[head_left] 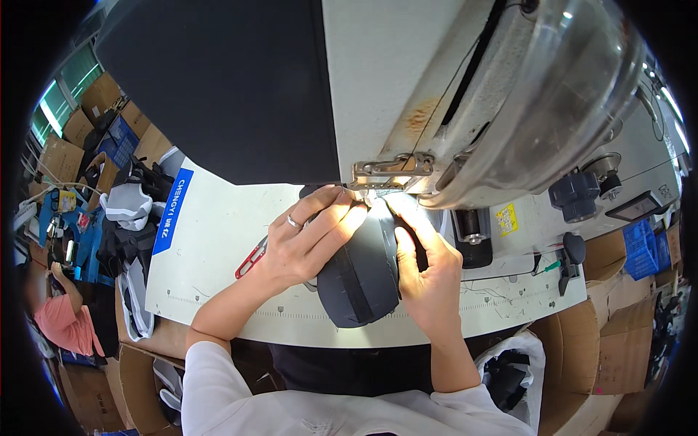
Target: The person sews shoe upper components together using a sewing machine, trims threads with snips, places the finished shoe parts into a container, and takes new pieces from a pile.
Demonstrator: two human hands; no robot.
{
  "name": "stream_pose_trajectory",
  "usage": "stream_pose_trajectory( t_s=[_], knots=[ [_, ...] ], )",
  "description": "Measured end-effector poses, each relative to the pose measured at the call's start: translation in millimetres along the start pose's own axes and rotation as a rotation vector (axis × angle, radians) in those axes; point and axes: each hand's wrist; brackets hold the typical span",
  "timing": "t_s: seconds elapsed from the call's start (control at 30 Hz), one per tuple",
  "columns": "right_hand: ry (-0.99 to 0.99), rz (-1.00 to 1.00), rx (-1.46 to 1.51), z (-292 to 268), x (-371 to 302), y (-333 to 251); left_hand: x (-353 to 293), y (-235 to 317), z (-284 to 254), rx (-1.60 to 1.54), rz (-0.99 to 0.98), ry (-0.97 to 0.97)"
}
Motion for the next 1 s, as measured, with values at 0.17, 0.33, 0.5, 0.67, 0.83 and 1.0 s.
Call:
stream_pose_trajectory(
  t_s=[0.17, 0.33, 0.5, 0.67, 0.83, 1.0],
  knots=[
    [0.018, -0.004, 0.018, -2.1, -0.5, 0.5, 4.2, 2.9, -0.3, -0.053, -0.036, -0.037],
    [0.061, -0.03, 0.017, 6.3, -4.2, 9.5, 5.1, 2.1, -5.2, -0.066, -0.03, -0.051],
    [0.069, 0.006, 0.134, 13.3, -9.0, 6.7, 8.4, -8.8, -19.7, -0.16, -0.012, -0.203],
    [0.139, -0.061, 0.103, 16.9, -5.6, 3.5, 12.9, -1.3, -26.7, -0.263, -0.008, -0.058],
    [0.13, -0.029, 0.145, 17.5, -4.0, -0.6, 8.9, -1.2, -23.2, -0.283, 0.017, 0.006],
    [0.119, 0.012, 0.202, 19.8, -4.0, -9.6, 9.3, -4.7, -17.6, -0.284, 0.008, 0.007]
  ],
)
Point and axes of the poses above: each hand's wrist, its own x-axis towards the middle knuckle, its own z-axis out of the palm, y = z × x, and after that the axes turned 13 degrees about z, right-handed
